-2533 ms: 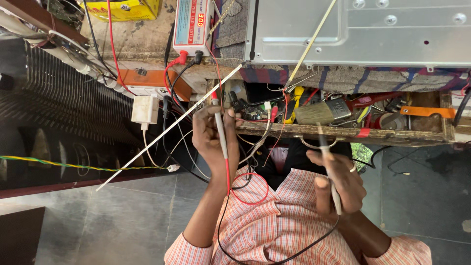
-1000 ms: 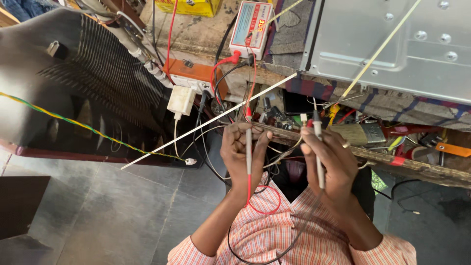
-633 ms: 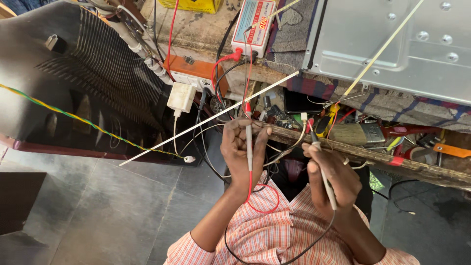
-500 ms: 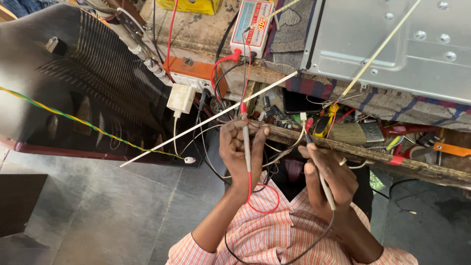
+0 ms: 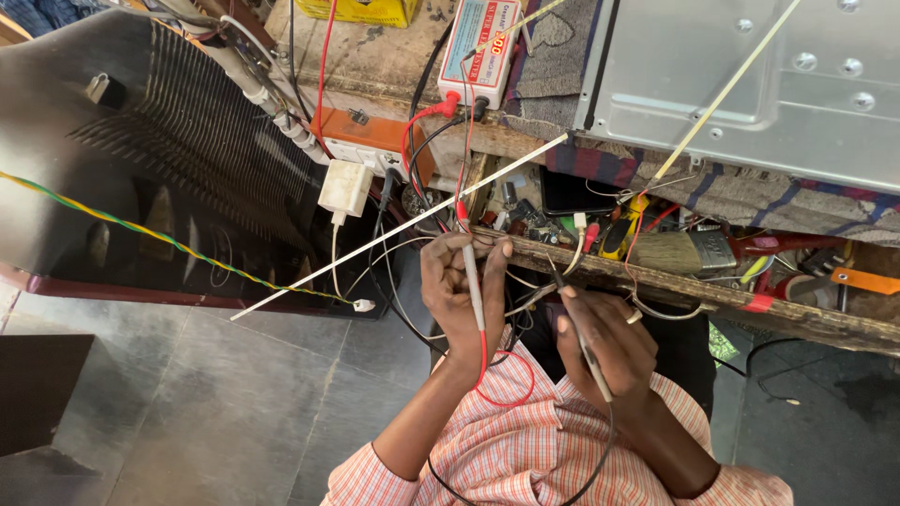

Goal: The person uses multimeter probes to test a long white LED strip and a metal chassis on a cluttered workbench. The LED strip lights up when the probes contact its terminals, and the person repeatedly moves the probes along the strip and the chassis.

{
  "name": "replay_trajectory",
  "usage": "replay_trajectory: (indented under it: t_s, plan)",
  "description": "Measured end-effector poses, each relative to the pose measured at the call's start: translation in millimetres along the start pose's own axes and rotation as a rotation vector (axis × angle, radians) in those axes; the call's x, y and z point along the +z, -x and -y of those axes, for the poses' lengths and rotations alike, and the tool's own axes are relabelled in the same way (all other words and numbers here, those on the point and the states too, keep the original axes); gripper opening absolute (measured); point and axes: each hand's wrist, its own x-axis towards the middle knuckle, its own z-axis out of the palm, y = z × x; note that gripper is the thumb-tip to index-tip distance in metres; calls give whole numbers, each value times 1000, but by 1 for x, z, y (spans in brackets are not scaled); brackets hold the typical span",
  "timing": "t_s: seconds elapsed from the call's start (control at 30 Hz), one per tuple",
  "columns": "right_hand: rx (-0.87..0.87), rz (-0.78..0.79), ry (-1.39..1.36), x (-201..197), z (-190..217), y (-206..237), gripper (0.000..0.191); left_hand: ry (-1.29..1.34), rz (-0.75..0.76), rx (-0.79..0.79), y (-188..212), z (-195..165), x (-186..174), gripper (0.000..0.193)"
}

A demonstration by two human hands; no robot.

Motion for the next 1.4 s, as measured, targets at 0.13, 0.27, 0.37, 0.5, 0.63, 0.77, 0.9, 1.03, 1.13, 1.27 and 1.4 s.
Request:
replay_trajectory:
  t_s: [0.13, 0.27, 0.37, 0.5, 0.63, 0.77, 0.9, 1.03, 1.13, 1.27, 1.4]
  plan:
    - [-10, 2, 15, 4, -1, 1, 28, 12, 3, 0, 0, 1, 0, 36]
    - [-3, 3, 27, 5, -1, 0, 30, 25, 7, 5, 0, 3, -1, 37]
    - [13, 19, 32, 4, 1, -3, 30, 26, 11, -11, 0, 3, -2, 37]
    - [13, 45, 63, 2, 5, -6, 32, 25, 36, 23, 0, 3, -3, 37]
    - [20, 93, 116, 0, 10, -8, 33, 62, 60, -1, 0, 3, -5, 38]
    - [8, 132, 143, -2, 12, -11, 33, 71, 92, 5, 0, -1, -5, 39]
    - [5, 154, 159, -5, 14, -12, 36, 22, 127, 51, 3, -2, -11, 40]
    - [-6, 158, 162, -6, 13, -13, 38, -35, 126, 148, 6, 9, -23, 43]
    - [-15, 138, 156, -4, 11, -12, 38, -76, 148, 301, 1, 16, -39, 34]
    - [-17, 143, 154, -4, 8, -11, 39, -269, 114, 533, -4, 0, -70, 24]
    - [-26, 142, 165, -6, 9, -10, 39, -527, 282, 678, 10, -26, -82, 24]
